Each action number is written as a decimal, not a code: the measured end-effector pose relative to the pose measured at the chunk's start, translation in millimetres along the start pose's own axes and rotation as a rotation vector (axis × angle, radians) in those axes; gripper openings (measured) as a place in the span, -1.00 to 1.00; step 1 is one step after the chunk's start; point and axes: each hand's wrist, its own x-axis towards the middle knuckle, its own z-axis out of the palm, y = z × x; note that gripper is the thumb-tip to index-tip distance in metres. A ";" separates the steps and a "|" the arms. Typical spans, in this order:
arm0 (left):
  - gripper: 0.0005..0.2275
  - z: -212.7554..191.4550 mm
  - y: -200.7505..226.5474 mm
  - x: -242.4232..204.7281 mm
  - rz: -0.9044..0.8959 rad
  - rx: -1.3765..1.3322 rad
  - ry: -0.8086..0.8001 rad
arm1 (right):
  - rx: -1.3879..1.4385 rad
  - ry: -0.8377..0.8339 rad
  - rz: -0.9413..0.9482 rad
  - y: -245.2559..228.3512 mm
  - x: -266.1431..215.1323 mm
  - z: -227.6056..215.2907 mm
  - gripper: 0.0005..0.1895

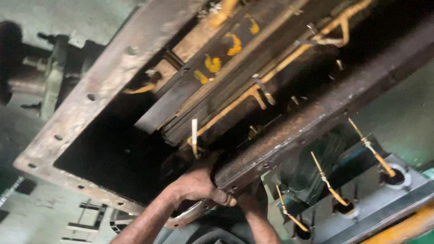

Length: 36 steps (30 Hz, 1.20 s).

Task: The person uses a metal file to smooth the edges of a metal frame on an electrical component. They then use red pliers to adjust and secure internal wiring and connections within the same component.

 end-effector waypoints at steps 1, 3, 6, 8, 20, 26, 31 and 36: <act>0.22 2.4 -2.9 1.4 -0.024 0.001 0.002 | 0.041 0.006 -0.016 6.5 0.1 -5.8 -0.64; 0.20 7.7 -8.6 4.3 -0.076 0.006 -0.001 | 0.228 -0.123 0.006 27.9 16.4 -23.0 -0.64; 0.24 17.7 -13.2 3.5 -0.146 0.109 0.056 | 0.576 -0.481 0.184 57.3 34.7 -52.5 -0.64; 0.22 16.3 -10.0 5.5 0.023 0.084 0.084 | 0.717 -0.583 0.208 57.9 42.9 -66.8 -0.64; 0.01 32.4 -35.2 4.1 0.090 -0.062 0.054 | 0.134 0.295 0.127 21.5 6.6 -10.9 -0.80; -0.03 33.7 -35.0 6.1 0.090 -0.100 0.019 | 0.719 -0.542 0.113 66.3 30.7 -69.3 -0.78; -0.08 37.3 -41.8 3.2 -0.042 -0.162 0.095 | 0.330 0.139 0.080 16.3 -5.5 -48.0 -0.75; -0.15 27.4 -73.0 -1.4 0.060 -0.108 0.064 | 0.108 0.374 0.328 -0.8 -16.0 -5.2 -0.71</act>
